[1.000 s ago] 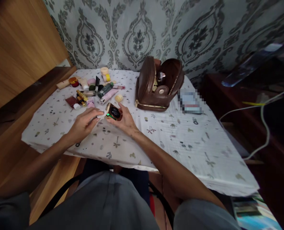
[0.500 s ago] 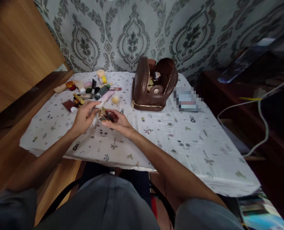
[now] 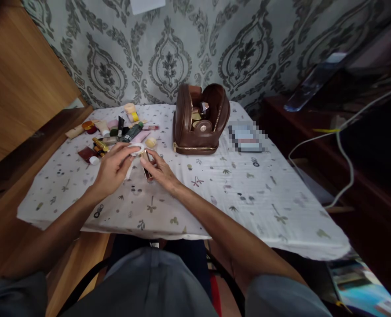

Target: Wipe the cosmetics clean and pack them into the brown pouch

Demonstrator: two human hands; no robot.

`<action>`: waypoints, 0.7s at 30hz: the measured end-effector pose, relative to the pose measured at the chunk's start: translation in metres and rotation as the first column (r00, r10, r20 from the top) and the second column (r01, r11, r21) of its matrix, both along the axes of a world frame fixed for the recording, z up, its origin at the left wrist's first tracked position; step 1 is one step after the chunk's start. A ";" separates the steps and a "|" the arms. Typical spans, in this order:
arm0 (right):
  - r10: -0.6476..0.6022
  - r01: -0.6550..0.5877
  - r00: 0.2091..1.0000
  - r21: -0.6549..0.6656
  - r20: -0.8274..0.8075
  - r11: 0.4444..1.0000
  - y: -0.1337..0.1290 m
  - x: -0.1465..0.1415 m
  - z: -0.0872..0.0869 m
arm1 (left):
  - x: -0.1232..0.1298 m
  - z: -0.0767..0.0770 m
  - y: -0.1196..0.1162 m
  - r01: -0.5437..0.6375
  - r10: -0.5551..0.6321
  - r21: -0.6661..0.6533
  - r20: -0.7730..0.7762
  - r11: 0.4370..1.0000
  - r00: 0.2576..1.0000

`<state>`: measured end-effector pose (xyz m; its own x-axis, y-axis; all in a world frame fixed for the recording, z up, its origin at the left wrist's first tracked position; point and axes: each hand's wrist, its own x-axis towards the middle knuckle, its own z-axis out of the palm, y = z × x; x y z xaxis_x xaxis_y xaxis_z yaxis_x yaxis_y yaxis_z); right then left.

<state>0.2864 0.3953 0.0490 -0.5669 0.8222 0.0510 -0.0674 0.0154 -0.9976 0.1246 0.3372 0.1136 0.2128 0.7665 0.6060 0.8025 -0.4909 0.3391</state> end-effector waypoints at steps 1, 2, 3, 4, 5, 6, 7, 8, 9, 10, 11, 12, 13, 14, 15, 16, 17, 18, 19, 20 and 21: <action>0.026 -0.026 1.000 -0.001 0.004 1.000 0.001 0.001 0.001 | -0.001 0.000 0.000 0.002 -0.002 0.008 -0.005 1.000 1.000; 0.059 -0.059 0.998 0.004 0.005 0.998 0.001 0.003 0.003 | -0.002 0.001 0.001 0.002 -0.002 0.010 -0.012 1.000 1.000; 0.096 -0.096 0.995 0.015 0.001 0.995 0.001 0.005 0.004 | -0.003 0.001 0.001 0.000 0.001 0.007 -0.019 1.000 1.000; 0.133 -0.133 0.991 0.031 -0.004 0.991 0.001 0.006 0.006 | -0.005 0.002 0.002 -0.005 0.005 0.002 -0.027 1.000 1.000; 0.168 -0.167 0.986 0.044 -0.011 0.985 0.001 0.008 0.008 | -0.006 0.002 0.002 -0.008 0.008 -0.003 -0.037 1.000 0.999; 0.200 -0.198 0.980 0.053 -0.018 0.979 0.000 0.009 0.009 | -0.007 0.003 0.001 -0.011 0.011 -0.009 -0.048 1.000 0.999; 0.230 -0.228 0.973 0.051 -0.026 0.972 -0.001 0.010 0.010 | -0.008 0.004 0.001 -0.013 0.012 -0.013 -0.059 1.000 0.998; 0.254 -0.252 0.967 0.041 -0.035 0.967 -0.001 0.010 0.011 | -0.009 0.004 0.000 -0.011 0.010 -0.012 -0.067 1.000 0.998; 0.264 -0.263 0.963 0.025 -0.044 0.964 -0.002 0.010 0.011 | -0.009 0.005 -0.002 -0.008 0.007 -0.008 -0.069 1.000 0.998; 0.262 -0.262 0.963 0.009 -0.053 0.965 -0.003 0.010 0.011 | -0.008 0.006 -0.003 -0.006 0.006 0.000 -0.065 1.000 0.998; 0.254 -0.255 0.965 -0.007 -0.060 0.967 -0.003 0.009 0.011 | -0.008 0.006 -0.005 -0.006 0.007 0.010 -0.054 1.000 0.999; 0.242 -0.244 0.968 -0.022 -0.064 0.970 -0.004 0.008 0.010 | -0.007 0.007 -0.006 -0.009 0.010 0.024 -0.040 1.000 0.999; 0.232 -0.235 0.971 -0.039 -0.064 0.971 -0.004 0.007 0.010 | -0.006 0.008 -0.007 -0.012 0.013 0.039 -0.026 0.999 1.000; 0.227 -0.231 0.972 -0.056 -0.062 0.971 -0.005 0.006 0.011 | -0.005 0.008 -0.008 -0.014 0.015 0.053 -0.018 0.998 1.000; 0.228 -0.232 0.972 -0.072 -0.058 0.970 -0.005 0.006 0.011 | -0.005 0.009 -0.008 -0.012 0.013 0.066 -0.017 0.998 1.000; 0.236 -0.240 0.970 -0.083 -0.057 0.967 -0.006 0.006 0.013 | -0.004 0.009 -0.008 -0.002 0.003 0.079 -0.025 0.997 1.000; 0.248 -0.252 0.967 -0.088 -0.060 0.964 -0.006 0.006 0.014 | -0.005 0.008 -0.007 0.013 -0.010 0.087 -0.041 0.996 0.999; 0.266 -0.271 0.962 -0.087 -0.065 0.959 -0.007 0.007 0.015 | -0.005 0.007 -0.006 0.026 -0.021 0.092 -0.063 0.995 0.998; 0.290 -0.295 0.954 -0.082 -0.073 0.952 -0.007 0.008 0.016 | -0.006 0.006 -0.005 0.035 -0.027 0.094 -0.087 0.995 0.996; 0.314 -0.320 0.946 -0.077 -0.084 0.944 -0.008 0.009 0.016 | -0.007 0.005 -0.004 0.038 -0.027 0.096 -0.110 0.995 0.994; 0.334 -0.341 0.938 -0.071 -0.097 0.937 -0.008 0.009 0.016 | -0.007 0.004 -0.003 0.035 -0.022 0.095 -0.130 0.995 0.991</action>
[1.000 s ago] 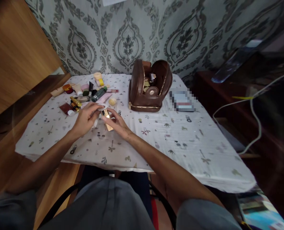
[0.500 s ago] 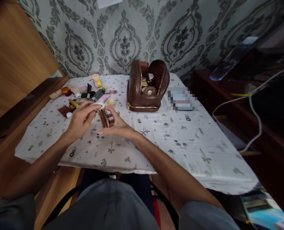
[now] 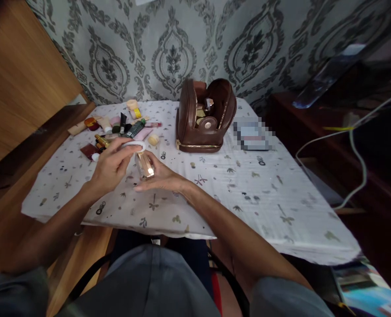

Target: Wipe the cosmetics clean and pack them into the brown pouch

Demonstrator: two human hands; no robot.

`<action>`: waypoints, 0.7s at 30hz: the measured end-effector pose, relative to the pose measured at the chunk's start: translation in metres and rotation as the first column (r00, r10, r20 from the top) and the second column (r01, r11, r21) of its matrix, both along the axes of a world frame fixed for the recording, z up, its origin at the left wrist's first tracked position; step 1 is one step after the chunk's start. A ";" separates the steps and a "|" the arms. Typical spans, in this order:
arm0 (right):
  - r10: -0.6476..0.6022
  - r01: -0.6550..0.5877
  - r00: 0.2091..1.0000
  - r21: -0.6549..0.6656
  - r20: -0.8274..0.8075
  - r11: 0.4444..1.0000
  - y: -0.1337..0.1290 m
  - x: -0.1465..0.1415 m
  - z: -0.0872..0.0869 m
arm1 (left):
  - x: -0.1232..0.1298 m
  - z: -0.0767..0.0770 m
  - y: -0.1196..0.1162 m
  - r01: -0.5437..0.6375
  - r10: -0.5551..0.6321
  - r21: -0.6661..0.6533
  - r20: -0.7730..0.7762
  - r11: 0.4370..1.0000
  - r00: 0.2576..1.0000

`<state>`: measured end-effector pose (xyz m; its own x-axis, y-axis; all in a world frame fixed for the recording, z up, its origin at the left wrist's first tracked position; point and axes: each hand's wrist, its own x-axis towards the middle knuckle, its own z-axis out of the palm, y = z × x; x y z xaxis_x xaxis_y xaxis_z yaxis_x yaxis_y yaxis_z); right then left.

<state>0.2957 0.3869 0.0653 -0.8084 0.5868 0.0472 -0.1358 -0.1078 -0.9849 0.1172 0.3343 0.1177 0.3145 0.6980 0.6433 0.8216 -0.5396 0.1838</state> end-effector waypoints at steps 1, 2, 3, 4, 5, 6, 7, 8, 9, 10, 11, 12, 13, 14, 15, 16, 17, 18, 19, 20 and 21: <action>0.014 -0.014 1.000 -0.002 -0.015 1.000 0.000 0.000 0.000 | -0.001 -0.001 0.001 -0.007 0.007 -0.001 -0.017 1.000 1.000; 0.020 -0.020 0.999 -0.005 -0.026 1.000 -0.001 0.001 -0.001 | -0.002 -0.002 0.002 -0.013 0.013 -0.001 -0.031 1.000 0.999; 0.021 -0.021 0.999 -0.008 -0.031 1.000 -0.001 0.001 -0.002 | -0.002 -0.002 0.003 -0.014 0.014 -0.002 -0.045 1.000 0.999; 0.015 -0.015 0.999 -0.005 -0.031 1.000 -0.001 0.000 -0.003 | -0.003 -0.003 0.004 -0.015 0.015 -0.003 -0.063 1.000 0.998; 0.003 -0.003 1.000 0.007 -0.029 1.000 -0.001 0.000 -0.004 | -0.003 -0.003 0.004 -0.017 0.016 -0.001 -0.084 1.000 0.996; -0.017 0.018 0.999 0.029 -0.029 0.999 -0.001 -0.001 -0.005 | -0.003 -0.003 0.003 -0.020 0.021 0.004 -0.108 1.000 0.994; -0.045 0.047 0.999 0.059 -0.030 0.997 0.000 -0.002 -0.006 | -0.002 -0.004 0.002 -0.028 0.029 0.016 -0.133 0.999 0.991; -0.079 0.082 0.996 0.091 -0.033 0.993 0.000 -0.003 -0.008 | -0.002 -0.004 0.001 -0.035 0.039 0.029 -0.160 0.999 0.986; -0.109 0.113 0.993 0.122 -0.033 0.986 0.001 -0.004 -0.009 | 0.000 -0.005 -0.001 -0.038 0.045 0.044 -0.186 0.998 0.982; -0.133 0.136 0.991 0.150 -0.025 0.979 0.002 -0.004 -0.011 | 0.002 -0.006 -0.004 -0.034 0.045 0.056 -0.214 0.998 0.976; -0.153 0.152 0.988 0.175 -0.006 0.973 0.002 -0.004 -0.012 | 0.004 -0.007 -0.007 -0.021 0.037 0.066 -0.241 0.998 0.970; -0.171 0.164 0.985 0.196 0.021 0.967 0.003 -0.004 -0.014 | 0.006 -0.008 -0.011 -0.007 0.025 0.073 -0.263 0.997 0.965; -0.190 0.175 0.980 0.214 0.052 0.961 0.004 -0.004 -0.015 | 0.009 -0.010 -0.014 0.007 0.014 0.075 -0.277 0.997 0.961; -0.214 0.191 0.974 0.230 0.080 0.954 0.005 -0.004 -0.015 | 0.011 -0.011 -0.018 0.015 0.007 0.075 -0.282 0.997 0.959; -0.237 0.207 0.966 0.243 0.103 0.948 0.005 -0.004 -0.016 | 0.013 -0.012 -0.020 0.018 0.003 0.072 -0.276 0.997 0.961; -0.259 0.225 0.959 0.248 0.118 0.942 0.005 -0.004 -0.016 | 0.014 -0.014 -0.022 0.017 0.000 0.063 -0.262 0.998 0.965; -0.270 0.235 0.955 0.240 0.123 0.942 0.006 -0.004 -0.016 | 0.014 -0.015 -0.022 0.016 -0.004 0.048 -0.238 0.999 0.971; -0.263 0.232 0.957 0.218 0.124 0.948 0.005 -0.004 -0.016 | 0.013 -0.015 -0.022 0.018 -0.012 0.027 -0.208 0.999 0.978; -0.239 0.216 0.964 0.181 0.117 0.960 0.005 -0.004 -0.016 | 0.011 -0.015 -0.020 0.023 -0.022 0.005 -0.173 1.000 0.985; -0.203 0.189 0.974 0.131 0.099 0.973 0.005 -0.004 -0.015 | 0.009 -0.015 -0.017 0.029 -0.031 -0.014 -0.132 0.999 0.991; -0.156 0.150 0.985 0.078 0.073 0.986 0.005 -0.004 -0.014 | 0.007 -0.015 -0.014 0.036 -0.039 -0.030 -0.092 0.999 0.995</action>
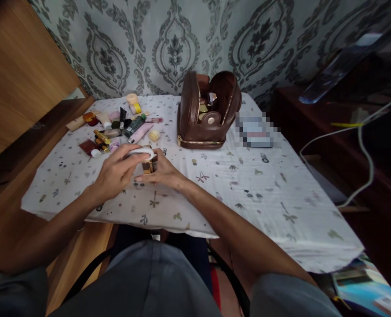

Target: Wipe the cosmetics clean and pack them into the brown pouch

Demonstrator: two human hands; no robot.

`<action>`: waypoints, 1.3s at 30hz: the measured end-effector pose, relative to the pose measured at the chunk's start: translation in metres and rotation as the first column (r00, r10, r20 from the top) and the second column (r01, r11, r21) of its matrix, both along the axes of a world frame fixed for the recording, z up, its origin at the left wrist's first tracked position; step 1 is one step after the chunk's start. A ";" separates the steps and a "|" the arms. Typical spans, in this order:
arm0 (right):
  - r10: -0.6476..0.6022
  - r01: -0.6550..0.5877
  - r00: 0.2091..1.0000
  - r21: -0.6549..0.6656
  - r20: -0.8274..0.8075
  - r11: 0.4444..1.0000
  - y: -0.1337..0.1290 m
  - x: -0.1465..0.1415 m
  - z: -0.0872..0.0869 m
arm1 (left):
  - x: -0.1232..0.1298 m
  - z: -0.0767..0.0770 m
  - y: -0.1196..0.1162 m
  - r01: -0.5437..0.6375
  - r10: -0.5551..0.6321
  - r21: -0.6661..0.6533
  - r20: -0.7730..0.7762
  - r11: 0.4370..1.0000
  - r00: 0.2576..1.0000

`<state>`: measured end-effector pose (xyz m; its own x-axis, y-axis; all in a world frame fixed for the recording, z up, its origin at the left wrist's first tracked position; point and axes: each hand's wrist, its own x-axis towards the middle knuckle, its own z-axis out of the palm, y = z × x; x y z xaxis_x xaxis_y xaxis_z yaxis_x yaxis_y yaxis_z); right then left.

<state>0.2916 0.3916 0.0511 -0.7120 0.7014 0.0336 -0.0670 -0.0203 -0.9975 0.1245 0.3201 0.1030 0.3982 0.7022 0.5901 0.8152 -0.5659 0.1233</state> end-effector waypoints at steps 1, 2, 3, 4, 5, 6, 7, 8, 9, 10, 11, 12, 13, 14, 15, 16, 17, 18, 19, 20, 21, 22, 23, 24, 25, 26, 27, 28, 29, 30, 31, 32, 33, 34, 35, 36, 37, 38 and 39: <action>0.043 -0.044 0.998 -0.041 -0.043 0.998 0.000 0.000 0.001 | -0.002 0.001 0.003 0.006 -0.006 -0.015 0.035 1.000 0.999; 0.079 -0.085 0.993 -0.067 -0.085 0.994 -0.001 0.001 0.002 | -0.004 0.002 0.007 0.013 -0.011 -0.025 0.064 1.000 0.998; 0.108 -0.118 0.987 -0.080 -0.121 0.990 -0.001 0.001 0.003 | -0.006 0.003 0.010 0.017 -0.014 -0.031 0.087 0.999 0.996; 0.129 -0.142 0.981 -0.084 -0.145 0.986 -0.001 0.002 0.004 | -0.007 0.003 0.013 0.020 -0.016 -0.037 0.104 0.999 0.994; 0.145 -0.159 0.977 -0.085 -0.156 0.984 -0.001 0.003 0.005 | -0.008 0.004 0.016 0.020 -0.015 -0.039 0.118 0.999 0.993; 0.153 -0.167 0.976 -0.086 -0.155 0.982 -0.001 0.004 0.005 | -0.008 0.004 0.017 0.019 -0.013 -0.042 0.128 0.999 0.992; 0.157 -0.171 0.976 -0.087 -0.149 0.981 -0.001 0.005 0.005 | -0.009 0.004 0.019 0.018 -0.012 -0.045 0.138 0.999 0.990; 0.164 -0.177 0.977 -0.087 -0.136 0.980 -0.001 0.005 0.005 | -0.009 0.005 0.019 0.021 -0.014 -0.049 0.145 0.999 0.989; 0.172 -0.183 0.977 -0.085 -0.122 0.979 -0.001 0.006 0.006 | -0.009 0.005 0.019 0.028 -0.020 -0.054 0.152 0.998 0.988; 0.183 -0.192 0.977 -0.079 -0.107 0.978 -0.001 0.006 0.006 | -0.009 0.006 0.019 0.036 -0.025 -0.060 0.161 0.998 0.987; 0.195 -0.202 0.977 -0.071 -0.088 0.977 0.000 0.006 0.007 | -0.009 0.008 0.018 0.040 -0.027 -0.069 0.172 0.997 0.985; 0.201 -0.205 0.977 -0.063 -0.067 0.977 0.000 0.007 0.008 | -0.009 0.010 0.017 0.039 -0.024 -0.078 0.184 0.996 0.983; 0.199 -0.201 0.979 -0.056 -0.046 0.978 0.000 0.007 0.009 | -0.009 0.012 0.016 0.033 -0.016 -0.087 0.196 0.996 0.980; 0.188 -0.190 0.982 -0.051 -0.029 0.981 0.000 0.007 0.010 | -0.009 0.015 0.015 0.026 -0.006 -0.093 0.207 0.995 0.978; 0.175 -0.175 0.984 -0.050 -0.016 0.983 0.000 0.007 0.011 | -0.009 0.017 0.014 0.020 0.001 -0.096 0.214 0.995 0.977; 0.161 -0.162 0.987 -0.055 -0.009 0.985 0.000 0.006 0.012 | -0.010 0.020 0.013 0.017 0.004 -0.095 0.214 0.995 0.977; 0.150 -0.150 0.989 -0.064 -0.008 0.987 0.000 0.006 0.012 | -0.010 0.022 0.013 0.014 0.005 -0.090 0.209 0.996 0.978; 0.143 -0.144 0.990 -0.078 -0.014 0.987 0.000 0.006 0.012 | -0.010 0.023 0.013 0.012 0.004 -0.080 0.199 0.997 0.980; 0.143 -0.145 0.989 -0.095 -0.021 0.985 0.001 0.006 0.012 | -0.011 0.023 0.013 0.011 0.002 -0.068 0.184 0.998 0.983; 0.147 -0.149 0.989 -0.113 -0.030 0.982 0.001 0.006 0.011 | -0.011 0.023 0.013 0.010 0.000 -0.057 0.169 0.998 0.986; 0.155 -0.159 0.987 -0.130 -0.039 0.979 0.001 0.006 0.011 | -0.012 0.022 0.014 0.008 0.000 -0.048 0.155 0.999 0.988; 0.167 -0.172 0.985 -0.143 -0.049 0.975 0.001 0.006 0.010 | -0.012 0.020 0.015 0.007 -0.001 -0.041 0.143 0.999 0.990; 0.179 -0.186 0.982 -0.150 -0.060 0.971 0.001 0.006 0.009 | -0.012 0.019 0.016 0.004 0.001 -0.039 0.134 0.999 0.991; 0.187 -0.196 0.980 -0.152 -0.069 0.969 0.000 0.006 0.008 | -0.012 0.018 0.017 -0.002 0.007 -0.040 0.125 0.999 0.992; 0.189 -0.198 0.979 -0.149 -0.074 0.969 0.000 0.006 0.007 | -0.012 0.017 0.018 -0.008 0.013 -0.041 0.117 0.999 0.993; 0.184 -0.194 0.980 -0.144 -0.075 0.970 0.000 0.006 0.006 | -0.011 0.016 0.018 -0.014 0.019 -0.041 0.108 0.999 0.994; 0.176 -0.185 0.982 -0.139 -0.071 0.973 -0.001 0.005 0.006 | -0.011 0.015 0.019 -0.019 0.022 -0.038 0.096 0.999 0.995; 0.167 -0.175 0.984 -0.133 -0.066 0.976 -0.001 0.005 0.006 | -0.011 0.015 0.019 -0.021 0.024 -0.036 0.083 0.999 0.996; 0.160 -0.167 0.985 -0.128 -0.060 0.978 -0.001 0.004 0.006 | -0.011 0.015 0.019 -0.023 0.025 -0.032 0.070 0.999 0.997; 0.158 -0.164 0.986 -0.122 -0.054 0.979 -0.001 0.004 0.006 | -0.011 0.015 0.019 -0.024 0.025 -0.026 0.056 0.999 0.998; 0.160 -0.164 0.986 -0.116 -0.048 0.980 -0.001 0.004 0.007 | -0.011 0.015 0.018 -0.025 0.026 -0.020 0.044 0.999 0.999; 0.158 -0.162 0.987 -0.111 -0.040 0.981 -0.001 0.004 0.007 | -0.012 0.014 0.017 -0.026 0.026 -0.015 0.032 1.000 0.999; 0.151 -0.153 0.988 -0.109 -0.027 0.982 0.000 0.004 0.008 | -0.012 0.014 0.016 -0.024 0.025 -0.011 0.019 1.000 1.000; 0.135 -0.135 0.991 -0.109 -0.012 0.985 0.001 0.004 0.008 | -0.012 0.013 0.013 -0.023 0.023 -0.010 0.005 1.000 1.000; 0.109 -0.108 0.994 -0.111 0.005 0.988 0.002 0.004 0.009 | -0.012 0.012 0.011 -0.019 0.018 -0.008 -0.012 1.000 1.000; 0.081 -0.078 0.996 -0.112 0.023 0.991 0.003 0.005 0.009 | -0.011 0.011 0.008 -0.012 0.012 -0.007 -0.032 1.000 0.999; 0.050 -0.046 0.998 -0.109 0.035 0.993 0.004 0.005 0.009 | -0.011 0.010 0.004 -0.006 0.006 -0.005 -0.053 1.000 0.999; 0.024 -0.020 0.999 -0.100 0.039 0.995 0.005 0.005 0.009 | -0.010 0.010 0.001 0.001 -0.001 -0.001 -0.071 1.000 0.997; 0.005 -0.002 0.999 -0.089 0.035 0.996 0.006 0.005 0.008 | -0.009 0.009 -0.002 0.008 -0.008 0.001 -0.083 1.000 0.997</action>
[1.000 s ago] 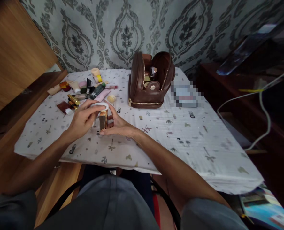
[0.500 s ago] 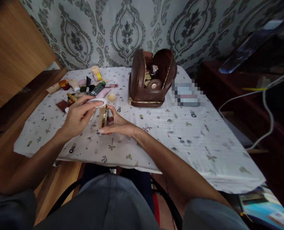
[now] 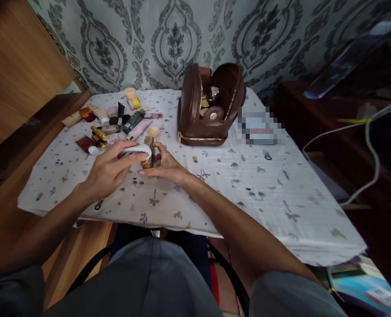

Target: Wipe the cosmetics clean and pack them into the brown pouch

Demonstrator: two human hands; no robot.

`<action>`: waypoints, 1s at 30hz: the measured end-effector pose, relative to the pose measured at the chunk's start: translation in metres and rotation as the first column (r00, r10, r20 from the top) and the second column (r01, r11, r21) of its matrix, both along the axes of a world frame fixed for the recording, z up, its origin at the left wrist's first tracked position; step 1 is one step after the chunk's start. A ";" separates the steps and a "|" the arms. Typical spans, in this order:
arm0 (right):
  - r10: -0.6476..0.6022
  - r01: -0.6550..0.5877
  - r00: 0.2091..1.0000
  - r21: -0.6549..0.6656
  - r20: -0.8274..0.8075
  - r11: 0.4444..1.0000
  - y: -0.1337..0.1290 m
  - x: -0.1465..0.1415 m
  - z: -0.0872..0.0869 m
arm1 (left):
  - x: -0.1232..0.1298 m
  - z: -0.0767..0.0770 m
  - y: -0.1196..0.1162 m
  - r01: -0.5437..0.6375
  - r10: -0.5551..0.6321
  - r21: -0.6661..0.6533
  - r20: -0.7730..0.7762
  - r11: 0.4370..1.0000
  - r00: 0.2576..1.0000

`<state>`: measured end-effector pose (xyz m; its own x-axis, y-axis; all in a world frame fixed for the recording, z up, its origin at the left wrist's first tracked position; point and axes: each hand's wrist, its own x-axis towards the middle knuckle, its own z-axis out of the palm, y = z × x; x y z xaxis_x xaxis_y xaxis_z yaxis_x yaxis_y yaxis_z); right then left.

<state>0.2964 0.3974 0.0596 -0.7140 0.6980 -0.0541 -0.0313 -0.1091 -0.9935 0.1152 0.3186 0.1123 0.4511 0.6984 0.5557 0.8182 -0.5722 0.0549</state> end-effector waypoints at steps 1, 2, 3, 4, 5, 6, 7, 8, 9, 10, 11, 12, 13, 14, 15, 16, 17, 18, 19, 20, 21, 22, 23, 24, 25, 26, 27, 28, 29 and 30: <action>-0.012 0.012 1.000 0.009 -0.011 1.000 0.000 0.000 0.000 | 0.000 0.000 -0.002 0.006 -0.006 -0.002 -0.003 1.000 1.000; -0.019 0.019 1.000 0.012 -0.025 1.000 0.000 -0.001 0.000 | 0.001 0.001 -0.004 0.010 -0.010 -0.009 0.002 1.000 1.000; -0.025 0.025 0.999 0.007 -0.041 1.000 0.000 -0.001 0.000 | 0.001 0.001 -0.005 0.012 -0.011 -0.022 0.016 1.000 1.000; -0.031 0.031 0.998 -0.006 -0.052 0.999 0.000 -0.002 0.000 | 0.001 0.002 -0.005 0.014 -0.012 -0.037 0.037 0.999 0.999; -0.038 0.037 0.998 -0.024 -0.056 0.999 -0.001 -0.003 0.000 | 0.000 0.003 -0.004 0.018 -0.015 -0.051 0.059 0.999 0.998; -0.048 0.045 0.997 -0.039 -0.054 0.998 -0.001 -0.003 0.000 | 0.000 0.004 -0.003 0.023 -0.018 -0.060 0.080 0.998 0.997; -0.057 0.054 0.997 -0.046 -0.048 0.997 -0.001 -0.003 0.000 | 0.000 0.005 -0.001 0.027 -0.021 -0.062 0.098 0.998 0.995; -0.061 0.059 0.997 -0.047 -0.041 0.997 -0.001 -0.003 -0.001 | -0.001 0.005 0.001 0.028 -0.021 -0.061 0.112 0.998 0.993; -0.058 0.056 0.998 -0.043 -0.036 0.997 0.000 -0.003 -0.002 | -0.001 0.004 0.003 0.026 -0.018 -0.059 0.125 0.998 0.992; -0.046 0.045 0.998 -0.039 -0.034 0.998 0.000 -0.003 -0.003 | -0.002 0.004 0.005 0.020 -0.011 -0.059 0.135 0.998 0.991; -0.027 0.026 0.999 -0.037 -0.036 0.999 0.000 -0.002 -0.003 | -0.002 0.003 0.007 0.011 -0.002 -0.065 0.146 0.998 0.989; -0.001 -0.001 0.999 -0.040 -0.038 0.999 0.000 -0.001 -0.003 | -0.003 0.002 0.009 0.002 0.010 -0.075 0.158 0.997 0.987; 0.030 -0.032 0.999 -0.050 -0.037 0.998 0.000 0.000 -0.003 | -0.003 0.001 0.011 -0.004 0.019 -0.087 0.171 0.996 0.985; 0.058 -0.060 0.998 -0.063 -0.031 0.996 0.000 0.001 -0.002 | -0.004 0.001 0.013 -0.007 0.025 -0.097 0.184 0.995 0.983; 0.079 -0.080 0.997 -0.079 -0.021 0.994 -0.001 0.002 0.000 | -0.004 0.000 0.014 -0.008 0.028 -0.104 0.197 0.995 0.980; 0.090 -0.091 0.996 -0.098 -0.010 0.991 -0.002 0.002 0.001 | -0.004 0.001 0.015 -0.007 0.030 -0.110 0.209 0.994 0.977; 0.090 -0.090 0.996 -0.119 -0.002 0.989 -0.002 0.003 0.002 | -0.004 0.001 0.016 -0.003 0.028 -0.116 0.220 0.993 0.975; 0.082 -0.081 0.997 -0.141 0.001 0.987 -0.003 0.002 0.003 | -0.004 0.002 0.016 0.003 0.025 -0.119 0.229 0.993 0.973; 0.066 -0.066 0.998 -0.163 -0.004 0.984 -0.003 0.002 0.004 | -0.003 0.003 0.016 0.007 0.021 -0.118 0.233 0.993 0.972; 0.046 -0.048 0.999 -0.186 -0.018 0.981 -0.003 0.001 0.003 | -0.002 0.003 0.016 0.007 0.020 -0.115 0.233 0.993 0.972; 0.025 -0.032 0.999 -0.209 -0.038 0.977 -0.003 0.000 0.002 | -0.002 0.004 0.016 0.002 0.023 -0.111 0.228 0.994 0.973; 0.004 -0.018 0.998 -0.229 -0.060 0.973 -0.003 -0.002 0.001 | -0.001 0.004 0.016 -0.007 0.030 -0.107 0.217 0.994 0.976; -0.011 -0.009 0.997 -0.249 -0.080 0.968 -0.002 -0.003 -0.001 | 0.000 0.004 0.016 -0.020 0.040 -0.102 0.201 0.995 0.979; -0.020 -0.006 0.995 -0.271 -0.094 0.963 -0.001 -0.004 -0.002 | 0.001 0.004 0.016 -0.035 0.052 -0.096 0.183 0.995 0.982; -0.022 -0.009 0.995 -0.295 -0.101 0.955 -0.001 -0.005 -0.003 | 0.001 0.003 0.016 -0.049 0.062 -0.085 0.163 0.995 0.985; -0.018 -0.016 0.994 -0.322 -0.104 0.947 0.000 -0.005 -0.004 | 0.002 0.002 0.017 -0.062 0.072 -0.069 0.141 0.996 0.987; -0.012 -0.026 0.994 -0.349 -0.107 0.937 0.000 -0.006 -0.003 | 0.002 0.001 0.018 -0.077 0.082 -0.049 0.118 0.996 0.990; -0.007 -0.036 0.994 -0.373 -0.113 0.927 0.000 -0.006 -0.002 | 0.002 -0.001 0.019 -0.093 0.095 -0.025 0.096 0.995 0.991; -0.004 -0.044 0.993 -0.393 -0.120 0.919 0.000 -0.005 -0.001 | 0.003 -0.002 0.020 -0.109 0.108 -0.002 0.074 0.994 0.991; -0.007 -0.047 0.991 -0.407 -0.130 0.912 0.000 -0.005 0.001 | 0.004 -0.003 0.020 -0.123 0.122 0.020 0.052 0.992 0.991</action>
<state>0.2913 0.3974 0.0601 -0.7476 0.6192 -0.2403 -0.1465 -0.5066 -0.8497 0.1193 0.3385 0.1089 0.3338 0.7334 0.5922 0.8786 -0.4697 0.0866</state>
